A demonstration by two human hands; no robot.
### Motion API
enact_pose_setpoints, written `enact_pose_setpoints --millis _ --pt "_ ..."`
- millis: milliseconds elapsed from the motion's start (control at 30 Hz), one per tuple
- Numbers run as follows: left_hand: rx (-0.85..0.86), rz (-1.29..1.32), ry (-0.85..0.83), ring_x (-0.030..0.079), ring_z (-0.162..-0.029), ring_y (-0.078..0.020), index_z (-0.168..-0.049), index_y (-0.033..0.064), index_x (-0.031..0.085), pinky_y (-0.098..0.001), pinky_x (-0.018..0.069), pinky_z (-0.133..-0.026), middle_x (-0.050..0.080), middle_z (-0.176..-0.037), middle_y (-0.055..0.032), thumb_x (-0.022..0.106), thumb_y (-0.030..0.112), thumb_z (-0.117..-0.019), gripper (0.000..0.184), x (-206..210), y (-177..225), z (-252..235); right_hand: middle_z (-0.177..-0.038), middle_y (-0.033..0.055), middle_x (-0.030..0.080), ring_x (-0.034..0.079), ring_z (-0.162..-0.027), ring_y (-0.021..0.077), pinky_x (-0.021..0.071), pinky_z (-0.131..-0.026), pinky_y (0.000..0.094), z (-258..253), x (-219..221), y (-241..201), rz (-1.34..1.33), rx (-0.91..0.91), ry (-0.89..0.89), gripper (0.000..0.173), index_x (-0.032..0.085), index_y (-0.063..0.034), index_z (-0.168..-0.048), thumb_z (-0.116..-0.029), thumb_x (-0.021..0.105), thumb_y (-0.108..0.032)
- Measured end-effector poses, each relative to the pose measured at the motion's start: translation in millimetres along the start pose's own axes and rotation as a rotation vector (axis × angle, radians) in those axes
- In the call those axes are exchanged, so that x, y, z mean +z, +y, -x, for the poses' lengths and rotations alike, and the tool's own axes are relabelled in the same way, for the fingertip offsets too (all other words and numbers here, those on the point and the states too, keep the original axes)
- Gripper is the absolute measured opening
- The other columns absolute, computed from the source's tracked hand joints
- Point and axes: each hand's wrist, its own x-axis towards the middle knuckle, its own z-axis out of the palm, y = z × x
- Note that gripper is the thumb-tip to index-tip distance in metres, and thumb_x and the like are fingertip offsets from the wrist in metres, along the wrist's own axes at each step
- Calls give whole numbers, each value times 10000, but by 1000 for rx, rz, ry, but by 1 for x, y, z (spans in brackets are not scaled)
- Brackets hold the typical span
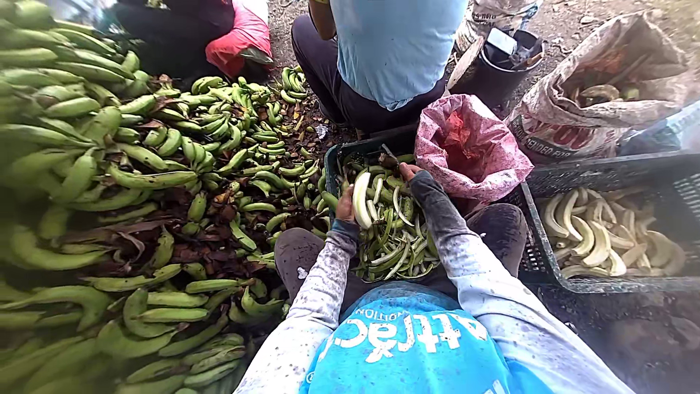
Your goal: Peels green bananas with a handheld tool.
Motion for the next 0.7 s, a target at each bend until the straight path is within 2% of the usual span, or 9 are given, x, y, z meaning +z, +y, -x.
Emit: enact_pose_setpoints --millis 67,200,300,367,400,433,533,633,700 --pt "-71 -198 194 633 -1077 -254 -1324 -6 595 -460 514 -952 649 -1218 -200 416 401 -1100 498 -10 4 -8 -1357 328 551 554 -1245 340 418 -1090 421 -19 -8 23 -83 -59 136 444 531 142 -1343 -1123 401 -222" --pt "-119 -318 343 566 -1204 -351 -1436 -42 477 -521 445 -1026 545 -1365 -288 372 340 -1123 505 29 6 -19 -1498 319 408 506 -1281 391 430 -1039 519 3 -50 -1 -246 226 211 558 356 69 -1505 -1149 202 -332" --pt "-10 -177 0 597 -1041 -245 -1486 -8 401 -414 515 -904 575 -1263 -223 340 261 -1126 454 104 35 27 -1455 265 462 533 -1212 303 454 -1013 466 17 -66 14 -560 219 359 601 377 15 -1507 -1135 206 -425" --pt "121 -89 -410 598 -1169 -214 -1576 0 241 -367 518 -984 517 -1401 -216 260 243 -1124 514 145 60 64 -1353 222 554 600 -1115 205 502 -968 371 33 -75 18 -573 125 390 553 420 28 -1479 -1141 221 -362" --pt "164 -95 -551 569 -1249 -225 -1609 2 160 -364 502 -1028 443 -1488 -230 262 222 -1115 550 158 69 75 -1140 143 595 606 -892 120 537 -801 282 45 -77 11 -518 96 445 462 472 19 -1400 -1138 272 -305" --pt "195 -141 -604 577 -1241 -231 -1604 -15 180 -358 508 -1020 453 -1480 -242 297 194 -1111 548 165 71 77 -970 89 603 568 -701 84 519 -650 247 51 -79 9 -540 83 529 431 531 -8 -1331 -1137 326 -333" --pt "104 -470 -562 658 -1047 -236 -1470 -48 416 -387 548 -896 622 -1262 -230 352 172 -1111 426 159 33 36 -847 35 530 494 -585 74 467 -579 220 59 -101 15 -605 68 467 528 532 -29 -1314 -1138 208 -406" --pt "-80 -882 -495 643 -1137 -363 -1397 -54 500 -512 520 -977 620 -1277 -274 449 178 -1087 391 131 -47 -12 -783 15 527 513 -556 75 492 -579 216 68 -111 16 -623 82 449 581 488 -50 -1355 -1131 103 -424" --pt "-26 -1165 -449 568 -1271 -453 -1435 -40 476 -602 459 -1060 567 -1367 -310 617 211 -1015 509 110 -91 -11 -838 47 544 530 -607 111 490 -635 245 72 -111 11 -593 131 463 607 444 -52 -1409 -1127 51 -420"
